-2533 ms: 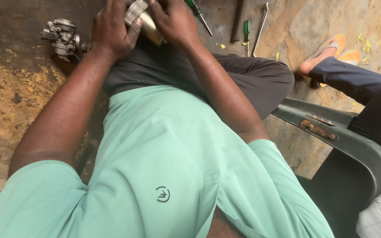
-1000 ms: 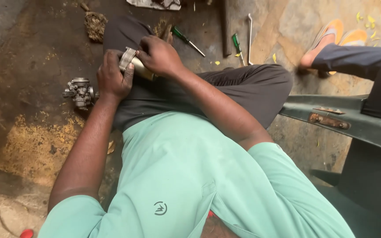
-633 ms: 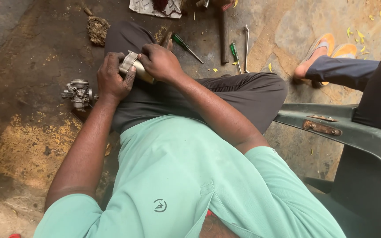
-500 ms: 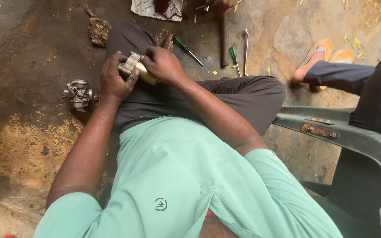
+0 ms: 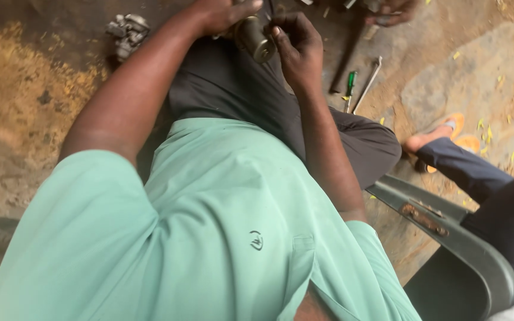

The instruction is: The person is disassembling and inspecting a motorcycle starter motor and carburetor while sitting on the floor of a repair area.

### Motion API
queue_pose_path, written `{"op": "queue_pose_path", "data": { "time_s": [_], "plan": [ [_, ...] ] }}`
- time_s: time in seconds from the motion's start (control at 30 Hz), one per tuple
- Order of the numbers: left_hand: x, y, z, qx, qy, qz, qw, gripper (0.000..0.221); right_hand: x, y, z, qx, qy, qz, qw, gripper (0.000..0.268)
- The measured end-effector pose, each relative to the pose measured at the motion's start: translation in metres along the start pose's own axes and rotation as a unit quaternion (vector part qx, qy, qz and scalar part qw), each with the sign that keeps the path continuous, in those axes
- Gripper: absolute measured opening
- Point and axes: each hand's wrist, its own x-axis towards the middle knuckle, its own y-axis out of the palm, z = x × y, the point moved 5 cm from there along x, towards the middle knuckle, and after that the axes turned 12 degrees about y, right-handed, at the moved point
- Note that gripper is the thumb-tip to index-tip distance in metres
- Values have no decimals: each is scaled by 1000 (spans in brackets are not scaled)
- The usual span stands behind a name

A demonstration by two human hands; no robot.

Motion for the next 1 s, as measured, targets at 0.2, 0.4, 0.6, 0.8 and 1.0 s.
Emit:
{"op": "queue_pose_path", "data": {
  "time_s": [0.2,0.4,0.6,0.8,1.0],
  "plan": [
    [4,1,3,25,9,28,999,73,3,19,17,-110,16,-5,994,12],
    [4,4,13,-39,14,10,999,62,6,24,23,-189,-52,-31,980,10],
    [5,3,4,-14,43,4,999,55,4,27,33,-223,-72,-27,972,9],
    [5,5,4,-13,56,11,998,54,1,32,43,-314,-109,-36,942,7],
    [7,7,18,26,14,8,1000,65,-3,40,54,-354,-151,-54,921,9]
  ]
}}
